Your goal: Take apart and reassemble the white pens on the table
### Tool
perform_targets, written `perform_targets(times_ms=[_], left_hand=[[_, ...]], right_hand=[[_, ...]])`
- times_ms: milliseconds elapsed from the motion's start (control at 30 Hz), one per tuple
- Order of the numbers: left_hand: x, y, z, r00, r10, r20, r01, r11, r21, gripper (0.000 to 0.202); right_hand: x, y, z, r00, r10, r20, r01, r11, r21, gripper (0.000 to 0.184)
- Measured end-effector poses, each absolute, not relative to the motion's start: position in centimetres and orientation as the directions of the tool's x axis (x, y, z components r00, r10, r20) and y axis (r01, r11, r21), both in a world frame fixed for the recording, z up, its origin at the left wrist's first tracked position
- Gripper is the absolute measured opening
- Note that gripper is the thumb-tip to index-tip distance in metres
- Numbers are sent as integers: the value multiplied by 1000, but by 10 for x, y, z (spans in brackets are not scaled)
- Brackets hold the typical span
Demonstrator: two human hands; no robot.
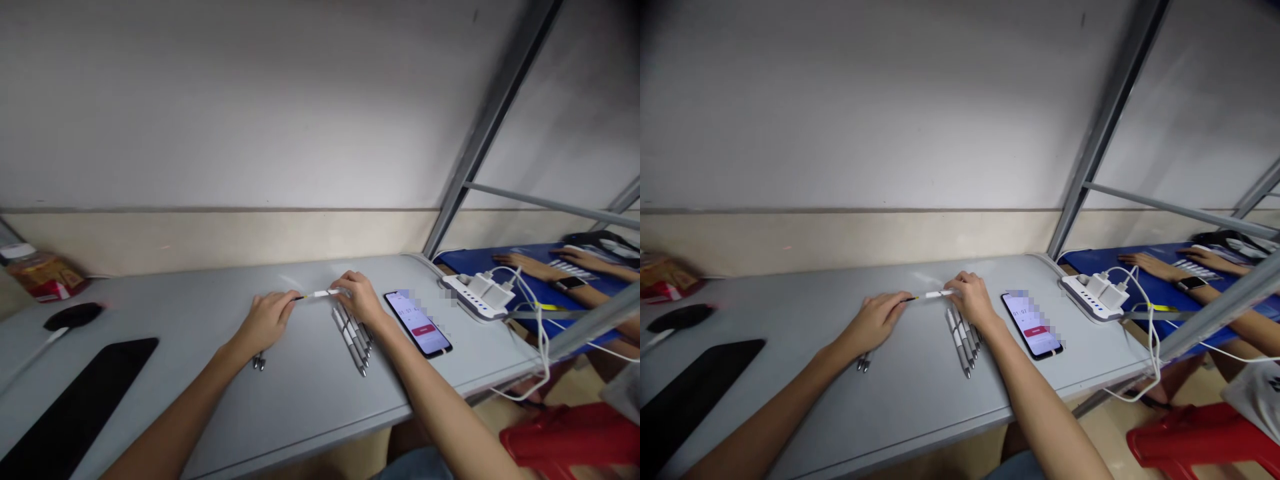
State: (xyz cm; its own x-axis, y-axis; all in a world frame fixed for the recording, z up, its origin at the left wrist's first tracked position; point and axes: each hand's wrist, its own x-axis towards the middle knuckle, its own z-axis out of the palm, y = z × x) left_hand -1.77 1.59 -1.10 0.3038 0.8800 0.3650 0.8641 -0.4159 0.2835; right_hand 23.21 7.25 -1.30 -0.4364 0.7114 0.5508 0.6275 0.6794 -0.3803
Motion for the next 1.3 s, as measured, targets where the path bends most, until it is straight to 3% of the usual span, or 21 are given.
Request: perform_targets(times_ms=[233,533,867,967,1100,1200,1300], left_hand=[[-8,8,-6,325,896,302,849,-417,325,27],[-12,10,-10,375,873,312,827,-467,314,32],[-9,11,-1,309,845,436,822,-468,325,23],[-13,13,1,175,875,452,821,-383,423,29],[-23,21,0,63,946,318,700,-269,662,39],[-27,25,-1,65,937,344,549,-321,771,24],[-26,27,-1,65,921,383,414,-374,830,24]], right_hand=[[218,64,-16,-524,643,558,456,766,-453,18],[213,58,-10,-495,651,575,285,747,-601,15],[218,59,-3,-531,776,341,291,545,-786,38],[219,61,-2,-463,804,373,265,527,-808,33],[220,62,0,-410,805,428,261,553,-791,27],[220,62,0,-411,809,421,269,548,-792,28],[220,63,-2,-418,812,407,271,540,-797,29]])
